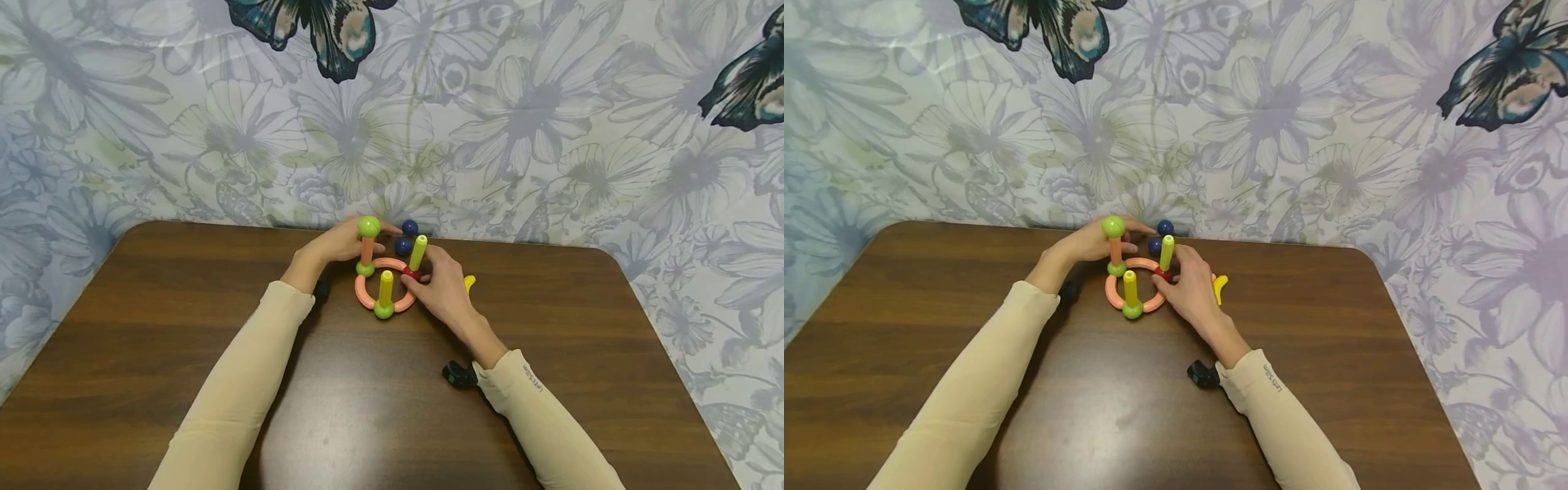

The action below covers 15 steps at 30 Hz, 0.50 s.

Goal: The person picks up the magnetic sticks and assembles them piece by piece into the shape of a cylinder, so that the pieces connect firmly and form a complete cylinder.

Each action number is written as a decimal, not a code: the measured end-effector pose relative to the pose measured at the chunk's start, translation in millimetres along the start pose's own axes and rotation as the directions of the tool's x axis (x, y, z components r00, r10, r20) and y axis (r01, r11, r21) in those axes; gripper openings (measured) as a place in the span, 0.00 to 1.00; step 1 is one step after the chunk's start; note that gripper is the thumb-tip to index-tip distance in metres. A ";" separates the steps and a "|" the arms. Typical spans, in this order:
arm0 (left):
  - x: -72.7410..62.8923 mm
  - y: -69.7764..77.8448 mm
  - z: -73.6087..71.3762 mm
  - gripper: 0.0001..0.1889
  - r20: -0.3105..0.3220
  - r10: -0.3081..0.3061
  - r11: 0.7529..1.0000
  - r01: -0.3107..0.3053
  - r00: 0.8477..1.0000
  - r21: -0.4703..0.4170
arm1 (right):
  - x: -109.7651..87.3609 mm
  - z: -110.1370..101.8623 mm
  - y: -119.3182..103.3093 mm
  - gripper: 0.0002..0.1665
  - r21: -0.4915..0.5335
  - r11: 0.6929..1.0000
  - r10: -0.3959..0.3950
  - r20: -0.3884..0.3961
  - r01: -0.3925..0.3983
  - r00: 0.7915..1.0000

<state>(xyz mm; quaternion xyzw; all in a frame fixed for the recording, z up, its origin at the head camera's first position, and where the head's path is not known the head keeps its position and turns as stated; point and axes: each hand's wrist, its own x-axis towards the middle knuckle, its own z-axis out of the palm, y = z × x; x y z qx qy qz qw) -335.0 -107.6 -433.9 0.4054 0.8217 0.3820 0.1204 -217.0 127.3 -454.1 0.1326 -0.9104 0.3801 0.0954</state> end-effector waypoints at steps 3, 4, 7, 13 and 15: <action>1.7 -1.4 1.1 0.24 0.018 0.015 1.000 -0.015 1.000 0.000 | 0.5 -1.1 1.0 0.24 -0.027 1.000 -0.003 0.039 0.004 0.999; 2.0 -1.3 1.2 0.25 0.031 0.021 1.000 -0.020 0.999 -0.013 | 0.6 -1.4 1.5 0.23 -0.039 0.999 -0.008 0.053 0.010 0.999; 3.4 -3.0 1.4 0.25 0.057 0.040 0.998 -0.037 0.998 -0.047 | 1.6 -1.9 2.6 0.22 -0.054 0.998 -0.031 0.082 0.036 0.996; 2.2 -6.9 0.3 0.22 0.048 -0.019 0.987 0.026 0.999 -0.159 | 3.5 -1.7 2.8 0.23 -0.042 0.997 -0.058 0.100 0.063 0.993; 1.6 -9.1 0.5 0.21 0.026 -0.032 0.981 0.036 0.999 -0.190 | 3.5 -1.2 2.9 0.22 -0.047 0.997 -0.056 0.106 0.061 0.993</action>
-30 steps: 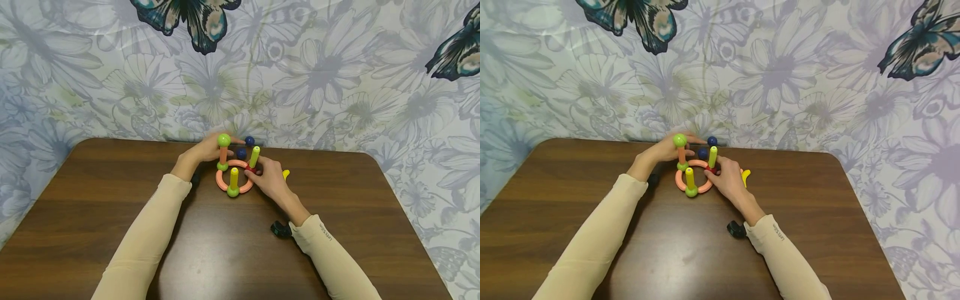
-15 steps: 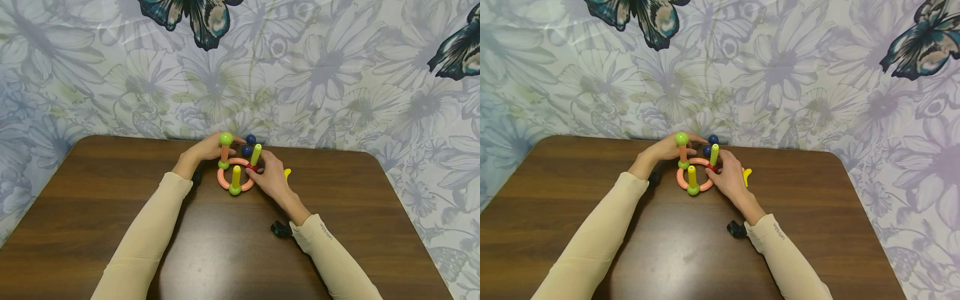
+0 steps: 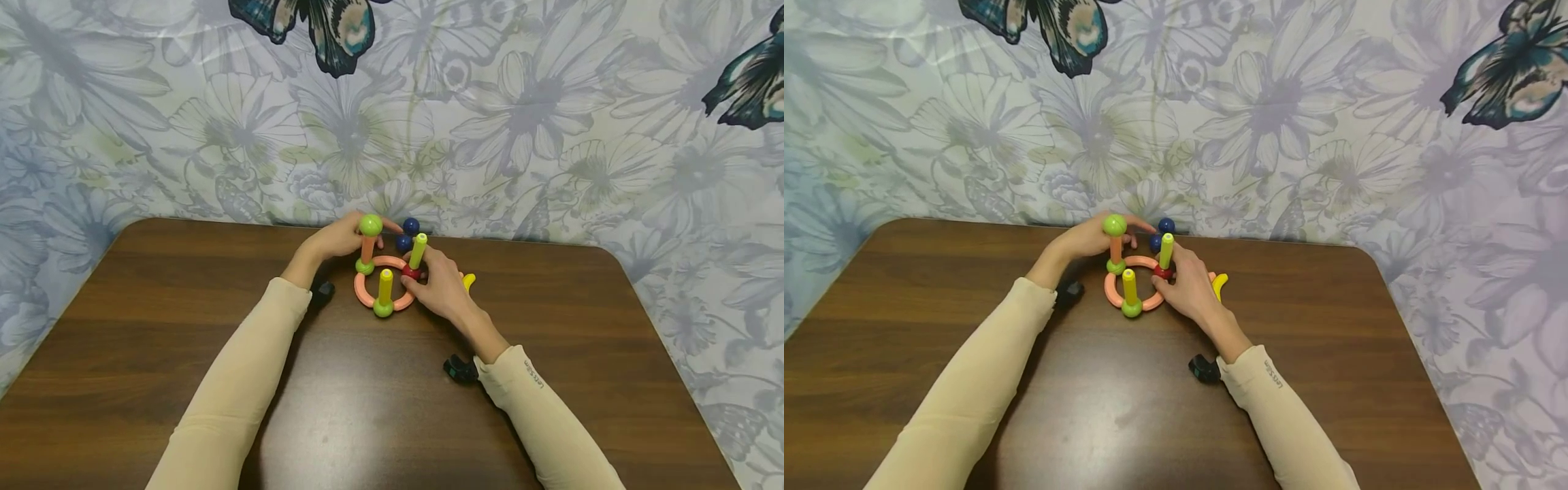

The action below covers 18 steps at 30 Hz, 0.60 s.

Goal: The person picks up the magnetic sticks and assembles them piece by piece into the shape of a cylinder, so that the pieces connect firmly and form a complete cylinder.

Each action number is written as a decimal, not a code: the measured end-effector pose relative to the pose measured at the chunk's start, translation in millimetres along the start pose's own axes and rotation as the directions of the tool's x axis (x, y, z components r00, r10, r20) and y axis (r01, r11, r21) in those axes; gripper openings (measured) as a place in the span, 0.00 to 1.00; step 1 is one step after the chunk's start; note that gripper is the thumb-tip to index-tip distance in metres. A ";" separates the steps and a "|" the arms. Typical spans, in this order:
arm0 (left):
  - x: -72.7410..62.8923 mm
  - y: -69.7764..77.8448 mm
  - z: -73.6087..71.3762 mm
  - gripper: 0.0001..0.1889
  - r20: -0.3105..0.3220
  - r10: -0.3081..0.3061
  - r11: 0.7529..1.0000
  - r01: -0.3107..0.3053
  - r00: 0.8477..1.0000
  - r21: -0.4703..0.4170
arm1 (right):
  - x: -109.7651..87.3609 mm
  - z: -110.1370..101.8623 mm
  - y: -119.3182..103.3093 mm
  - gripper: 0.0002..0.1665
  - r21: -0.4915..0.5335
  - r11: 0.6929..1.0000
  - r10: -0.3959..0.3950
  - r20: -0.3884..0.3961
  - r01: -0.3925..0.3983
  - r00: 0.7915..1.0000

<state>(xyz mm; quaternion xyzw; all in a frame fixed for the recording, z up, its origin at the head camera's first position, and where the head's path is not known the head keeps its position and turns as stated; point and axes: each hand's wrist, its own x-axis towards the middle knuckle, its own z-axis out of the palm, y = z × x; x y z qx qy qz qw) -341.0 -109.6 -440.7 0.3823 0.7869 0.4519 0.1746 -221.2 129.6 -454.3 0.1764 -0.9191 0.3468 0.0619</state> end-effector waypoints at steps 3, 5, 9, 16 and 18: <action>0.1 -2.0 -1.7 0.20 -0.003 0.011 0.999 -0.011 1.000 -0.049 | 1.1 -0.7 -2.1 0.22 -0.001 1.000 0.020 0.018 -0.020 1.000; 0.6 -2.3 -2.6 0.21 0.011 0.040 0.998 -0.039 0.999 -0.048 | 1.8 -0.7 -3.1 0.22 0.005 0.999 0.033 0.032 -0.033 0.999; 1.0 0.3 -4.0 0.20 0.066 0.073 0.997 -0.072 0.995 -0.012 | 2.3 -1.7 -6.3 0.21 0.029 0.998 0.059 0.058 -0.061 0.997; 0.2 1.5 -7.6 0.18 0.048 -0.004 1.000 0.002 0.999 0.030 | 1.9 -3.4 -10.5 0.22 0.040 0.995 0.086 0.067 -0.089 0.994; -2.3 1.0 -10.2 0.18 0.014 -0.042 0.999 0.042 0.999 0.013 | 2.0 -3.3 -11.7 0.22 0.041 0.995 0.090 0.060 -0.092 0.994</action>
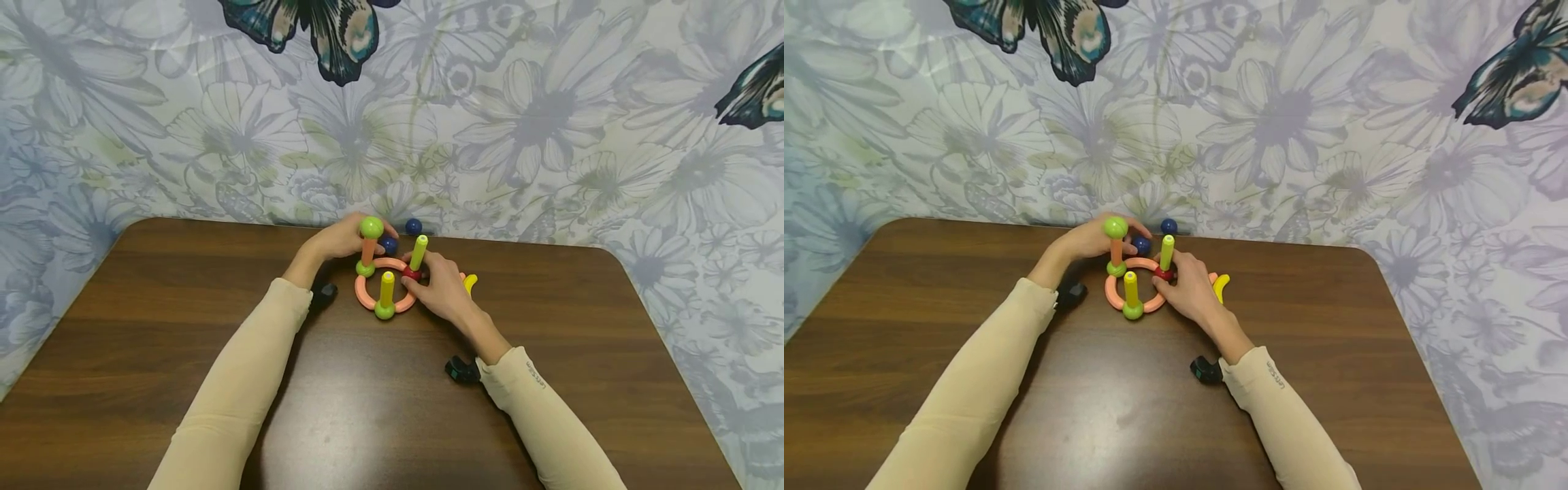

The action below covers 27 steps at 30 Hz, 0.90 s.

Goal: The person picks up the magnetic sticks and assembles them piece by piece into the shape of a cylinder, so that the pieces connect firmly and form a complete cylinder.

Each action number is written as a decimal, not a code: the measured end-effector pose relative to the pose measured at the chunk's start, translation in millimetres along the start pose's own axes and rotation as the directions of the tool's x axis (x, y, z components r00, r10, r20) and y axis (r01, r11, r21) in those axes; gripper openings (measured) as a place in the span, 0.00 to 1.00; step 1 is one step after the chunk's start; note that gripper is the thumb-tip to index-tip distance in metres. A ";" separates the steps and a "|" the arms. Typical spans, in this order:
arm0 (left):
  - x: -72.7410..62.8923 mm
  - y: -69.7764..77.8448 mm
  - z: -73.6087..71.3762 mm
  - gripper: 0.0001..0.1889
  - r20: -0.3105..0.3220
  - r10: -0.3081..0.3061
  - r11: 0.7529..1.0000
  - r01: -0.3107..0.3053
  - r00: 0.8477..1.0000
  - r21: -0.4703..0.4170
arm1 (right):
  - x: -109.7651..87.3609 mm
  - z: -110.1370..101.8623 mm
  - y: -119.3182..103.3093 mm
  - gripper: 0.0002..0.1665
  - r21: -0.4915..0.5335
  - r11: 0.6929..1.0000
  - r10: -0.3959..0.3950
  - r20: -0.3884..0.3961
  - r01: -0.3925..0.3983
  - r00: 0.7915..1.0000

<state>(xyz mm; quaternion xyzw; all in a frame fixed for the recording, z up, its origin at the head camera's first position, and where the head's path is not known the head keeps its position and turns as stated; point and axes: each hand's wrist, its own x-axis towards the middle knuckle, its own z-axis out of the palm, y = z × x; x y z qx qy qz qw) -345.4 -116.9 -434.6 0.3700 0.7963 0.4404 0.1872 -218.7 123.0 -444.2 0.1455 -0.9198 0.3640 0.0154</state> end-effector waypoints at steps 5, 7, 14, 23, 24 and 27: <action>-12.6 -0.1 -6.7 0.16 -0.105 -0.098 0.994 0.092 0.990 -0.066 | -2.4 4.0 0.9 0.20 -0.003 1.000 -0.009 -0.025 0.009 1.000; -18.8 2.5 -10.9 0.15 -0.146 -0.105 0.993 0.096 0.984 -0.066 | -2.9 5.3 0.9 0.19 -0.005 1.000 -0.014 -0.030 0.014 0.999; -38.0 22.8 -20.4 0.15 -0.265 -0.043 0.999 0.038 0.963 -0.025 | -3.9 5.7 0.5 0.20 0.056 0.998 -0.025 -0.041 0.027 0.999; -64.8 61.3 -21.0 0.16 -0.594 -0.051 0.999 0.039 0.803 -0.034 | -2.6 7.2 0.7 0.20 0.043 0.999 -0.010 -0.045 0.012 0.999; -67.7 66.8 -21.3 0.16 -0.618 -0.031 0.999 0.008 0.785 -0.041 | -2.2 7.7 0.5 0.20 0.040 0.999 -0.009 -0.045 0.011 0.999; -76.3 84.6 -21.2 0.16 -0.635 0.053 0.995 -0.093 0.770 -0.030 | -1.3 8.6 -0.5 0.20 0.035 0.999 -0.008 -0.048 0.009 0.999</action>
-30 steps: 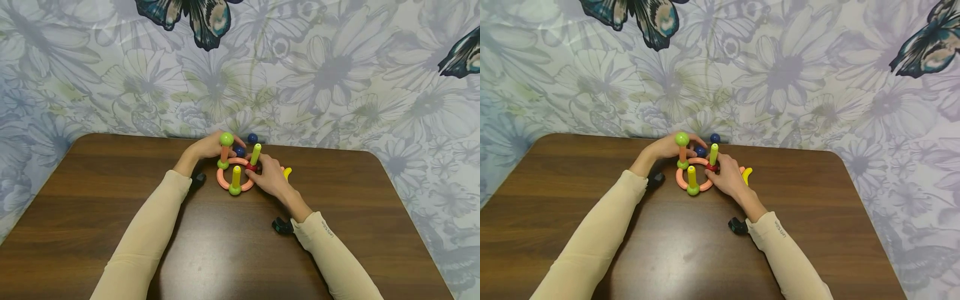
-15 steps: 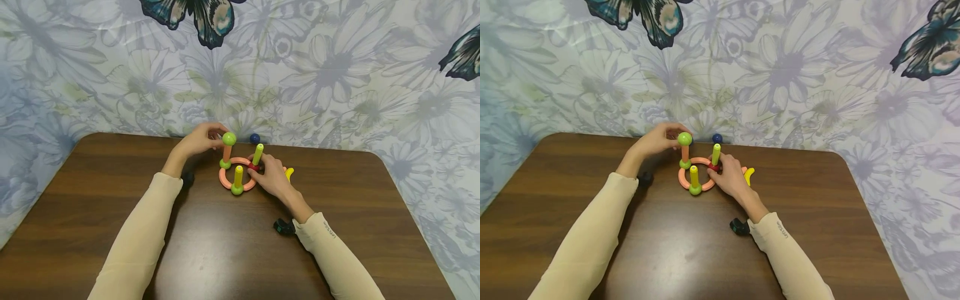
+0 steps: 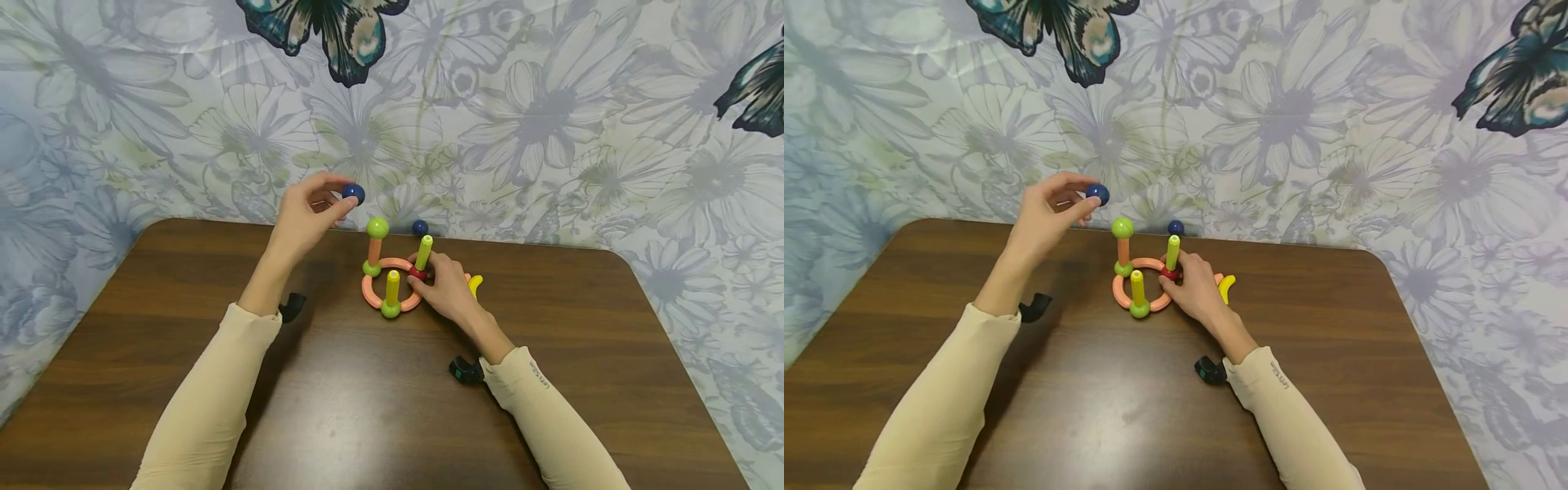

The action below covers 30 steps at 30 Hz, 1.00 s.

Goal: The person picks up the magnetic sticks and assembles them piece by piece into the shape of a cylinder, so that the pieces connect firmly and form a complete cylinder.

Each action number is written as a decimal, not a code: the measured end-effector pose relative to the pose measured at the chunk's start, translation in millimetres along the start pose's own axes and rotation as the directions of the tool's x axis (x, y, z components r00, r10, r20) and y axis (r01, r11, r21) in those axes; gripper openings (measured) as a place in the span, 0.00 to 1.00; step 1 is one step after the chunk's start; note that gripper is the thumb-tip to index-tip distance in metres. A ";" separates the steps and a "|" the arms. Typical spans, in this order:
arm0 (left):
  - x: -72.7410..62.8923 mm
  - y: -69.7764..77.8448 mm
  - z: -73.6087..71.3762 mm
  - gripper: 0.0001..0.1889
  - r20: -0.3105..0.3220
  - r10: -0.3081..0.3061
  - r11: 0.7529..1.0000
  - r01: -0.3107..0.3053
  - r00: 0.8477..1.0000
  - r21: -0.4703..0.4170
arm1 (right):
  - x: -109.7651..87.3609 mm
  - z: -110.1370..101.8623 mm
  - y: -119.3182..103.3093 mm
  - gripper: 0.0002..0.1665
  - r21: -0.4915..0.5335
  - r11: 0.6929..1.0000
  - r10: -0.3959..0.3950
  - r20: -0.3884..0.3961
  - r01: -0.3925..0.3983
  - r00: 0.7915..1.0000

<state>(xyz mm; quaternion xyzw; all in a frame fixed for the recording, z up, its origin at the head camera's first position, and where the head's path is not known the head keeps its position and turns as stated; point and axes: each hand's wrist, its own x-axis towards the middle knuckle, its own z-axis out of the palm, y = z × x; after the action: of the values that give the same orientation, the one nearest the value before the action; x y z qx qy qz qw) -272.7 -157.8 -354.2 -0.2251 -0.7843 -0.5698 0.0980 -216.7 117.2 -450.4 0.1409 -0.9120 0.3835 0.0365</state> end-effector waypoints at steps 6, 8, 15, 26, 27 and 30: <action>-17.9 33.9 4.2 0.16 0.206 0.178 0.984 -0.179 0.962 -0.018 | 1.3 0.9 -1.4 0.18 0.034 0.999 -0.024 0.017 0.023 1.000; -21.9 37.1 7.0 0.15 0.284 0.209 0.976 -0.216 0.936 -0.007 | 1.8 1.1 -1.8 0.17 0.041 0.999 -0.036 0.020 0.035 0.999; -25.5 46.0 12.3 0.14 0.512 0.156 0.964 -0.243 0.845 0.107 | 0.8 0.8 -1.8 0.19 -0.042 0.999 -0.028 -0.005 0.027 1.000; -24.7 46.9 19.4 0.13 0.594 0.132 0.960 -0.252 0.794 0.123 | -2.3 0.4 0.3 0.19 -0.030 0.999 -0.039 -0.020 0.038 0.999; -24.7 46.8 19.2 0.13 0.584 0.133 0.962 -0.246 0.801 0.117 | -2.3 0.5 0.5 0.19 -0.030 0.999 -0.037 -0.019 0.037 0.999; -25.3 46.1 17.5 0.10 0.502 0.140 0.976 -0.204 0.853 0.074 | -2.4 1.1 0.3 0.19 -0.035 0.999 -0.037 -0.020 0.036 0.999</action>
<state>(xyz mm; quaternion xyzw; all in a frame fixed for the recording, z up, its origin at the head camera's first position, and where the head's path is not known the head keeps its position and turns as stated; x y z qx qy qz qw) -227.2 -136.0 -331.2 -0.4258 -0.7938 -0.4322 -0.0413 -214.5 117.2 -451.8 0.1529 -0.9154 0.3683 0.0554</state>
